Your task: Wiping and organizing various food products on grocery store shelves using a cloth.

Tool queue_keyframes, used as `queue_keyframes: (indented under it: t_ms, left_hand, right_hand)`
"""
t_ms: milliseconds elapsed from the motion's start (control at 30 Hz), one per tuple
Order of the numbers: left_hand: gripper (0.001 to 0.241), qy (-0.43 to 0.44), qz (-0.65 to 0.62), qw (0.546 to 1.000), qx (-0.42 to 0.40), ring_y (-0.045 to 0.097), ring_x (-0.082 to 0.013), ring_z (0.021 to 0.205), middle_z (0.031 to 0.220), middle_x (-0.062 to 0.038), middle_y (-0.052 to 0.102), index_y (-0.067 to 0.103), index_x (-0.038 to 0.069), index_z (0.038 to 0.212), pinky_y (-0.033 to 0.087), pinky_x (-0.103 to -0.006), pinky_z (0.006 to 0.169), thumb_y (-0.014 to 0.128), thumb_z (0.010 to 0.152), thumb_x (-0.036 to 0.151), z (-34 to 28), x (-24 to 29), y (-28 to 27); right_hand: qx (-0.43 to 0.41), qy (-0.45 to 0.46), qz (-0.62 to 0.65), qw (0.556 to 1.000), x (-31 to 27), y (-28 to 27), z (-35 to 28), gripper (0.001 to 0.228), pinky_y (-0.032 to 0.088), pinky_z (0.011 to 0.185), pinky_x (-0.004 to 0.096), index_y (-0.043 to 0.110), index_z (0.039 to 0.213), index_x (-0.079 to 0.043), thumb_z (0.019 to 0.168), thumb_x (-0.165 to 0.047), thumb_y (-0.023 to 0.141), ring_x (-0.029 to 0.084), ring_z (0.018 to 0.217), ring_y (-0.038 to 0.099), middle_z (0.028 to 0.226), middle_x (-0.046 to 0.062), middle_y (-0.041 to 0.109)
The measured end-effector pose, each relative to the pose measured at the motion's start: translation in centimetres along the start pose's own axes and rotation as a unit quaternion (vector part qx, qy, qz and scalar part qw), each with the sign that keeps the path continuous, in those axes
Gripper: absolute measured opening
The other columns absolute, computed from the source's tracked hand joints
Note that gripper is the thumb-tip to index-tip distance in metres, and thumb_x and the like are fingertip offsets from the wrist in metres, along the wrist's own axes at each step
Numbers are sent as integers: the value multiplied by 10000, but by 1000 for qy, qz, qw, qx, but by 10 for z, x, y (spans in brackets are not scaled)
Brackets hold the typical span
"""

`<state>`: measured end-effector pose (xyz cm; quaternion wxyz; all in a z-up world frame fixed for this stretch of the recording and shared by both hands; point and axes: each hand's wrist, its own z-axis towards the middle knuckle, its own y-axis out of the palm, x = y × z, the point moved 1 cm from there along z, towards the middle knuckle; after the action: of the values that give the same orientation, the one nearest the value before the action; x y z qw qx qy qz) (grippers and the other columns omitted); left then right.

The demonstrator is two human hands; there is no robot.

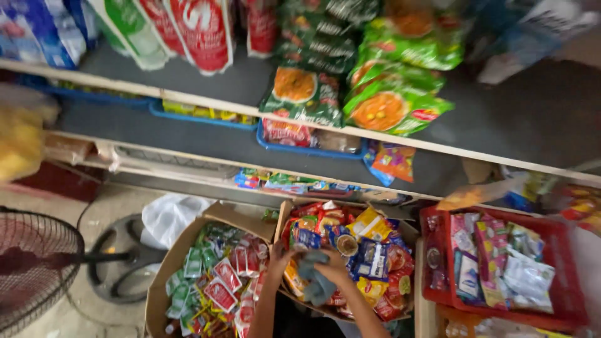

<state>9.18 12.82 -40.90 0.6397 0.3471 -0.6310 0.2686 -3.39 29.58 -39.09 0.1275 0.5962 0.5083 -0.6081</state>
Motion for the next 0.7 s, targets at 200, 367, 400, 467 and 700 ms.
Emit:
queue_keyframes:
  t_ms: [200,367,400,467,700]
  left_hand:
    - [558,-317,-196,902,-216,744,-241,959,1100,-140,766,610,-23,1330,606,-343,869,825,839,132,-54,64,5]
    - [452,-356,-370,846,-142,738,-287,923,1056,-144,757,625,38,1254,587,-417,805,749,858,215,-73,149,41]
    - [433,-386,-422,809,-135,740,-309,934,1057,-145,762,639,36,1213,595,-458,815,710,870,291,-78,167,50]
    - [504,-383,-447,792,-160,738,-310,994,1100,-159,764,639,10,1224,593,-445,872,656,891,388,-76,179,61]
    - [651,-322,-502,797,-93,715,-324,1058,1167,-166,736,652,32,1254,551,-509,968,520,909,568,-55,242,62]
  right_hand:
    - [-135,91,165,973,-44,-85,-84,443,525,986,397,768,1164,-37,723,-61,735,245,1096,676,1132,114,734]
    - [-95,28,205,974,-159,-140,-106,549,486,1108,397,730,1243,-53,701,8,670,253,1223,667,1277,114,738]
    - [-102,1,234,967,-176,-152,-112,581,479,1129,409,719,1271,-55,702,31,640,266,1243,666,1306,126,743]
    - [-97,-49,201,974,-236,-176,-122,603,458,1142,420,706,1288,-53,699,58,644,270,1285,637,1346,128,720]
    - [86,-106,120,983,-355,-222,-171,656,504,1120,444,668,1366,-72,718,12,725,300,1320,640,1424,113,678]
